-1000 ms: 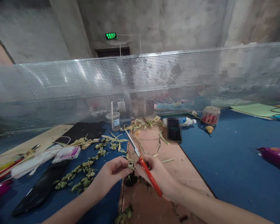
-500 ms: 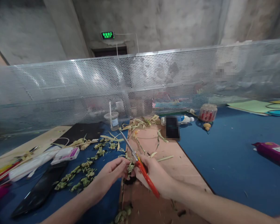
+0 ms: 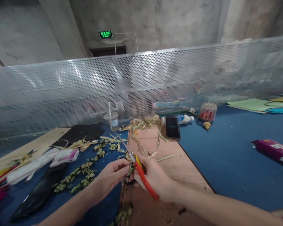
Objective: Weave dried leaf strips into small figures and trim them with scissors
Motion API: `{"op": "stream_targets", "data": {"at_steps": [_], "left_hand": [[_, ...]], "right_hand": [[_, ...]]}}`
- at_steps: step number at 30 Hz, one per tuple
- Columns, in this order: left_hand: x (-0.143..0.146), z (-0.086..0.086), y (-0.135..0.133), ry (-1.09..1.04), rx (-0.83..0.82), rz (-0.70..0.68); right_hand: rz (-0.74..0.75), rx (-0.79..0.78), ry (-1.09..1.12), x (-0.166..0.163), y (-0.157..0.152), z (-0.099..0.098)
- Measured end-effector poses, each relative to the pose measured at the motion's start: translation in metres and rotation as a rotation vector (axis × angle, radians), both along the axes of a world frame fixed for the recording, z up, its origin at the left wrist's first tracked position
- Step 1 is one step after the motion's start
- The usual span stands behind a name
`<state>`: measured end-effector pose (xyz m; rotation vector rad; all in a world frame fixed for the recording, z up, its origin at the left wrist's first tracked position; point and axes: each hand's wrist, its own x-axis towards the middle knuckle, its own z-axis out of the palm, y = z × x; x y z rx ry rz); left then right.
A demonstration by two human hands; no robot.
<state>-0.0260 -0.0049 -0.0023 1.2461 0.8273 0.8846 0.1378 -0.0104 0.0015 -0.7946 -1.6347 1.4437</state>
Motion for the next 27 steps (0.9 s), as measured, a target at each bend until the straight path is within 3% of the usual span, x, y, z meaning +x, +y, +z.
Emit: {"op": "stream_targets", "data": {"at_steps": [5,12,19,27], "left_hand": [[0.000,0.000,0.001,-0.076,-0.087,-0.046],[-0.006,-0.001,0.003,0.054,0.087,-0.036],[-0.004,-0.007,0.006,0.066,0.106,-0.012],[-0.002,0.001,0.001,0.069,0.099,0.034]], "right_hand": [[0.010,-0.031,0.026,-0.001,-0.003,0.003],[0.008,0.041,-0.064,0.002,0.001,-0.004],[-0.019,0.096,-0.118,0.003,0.002,-0.005],[-0.006,0.122,-0.142,0.006,0.003,0.005]]}}
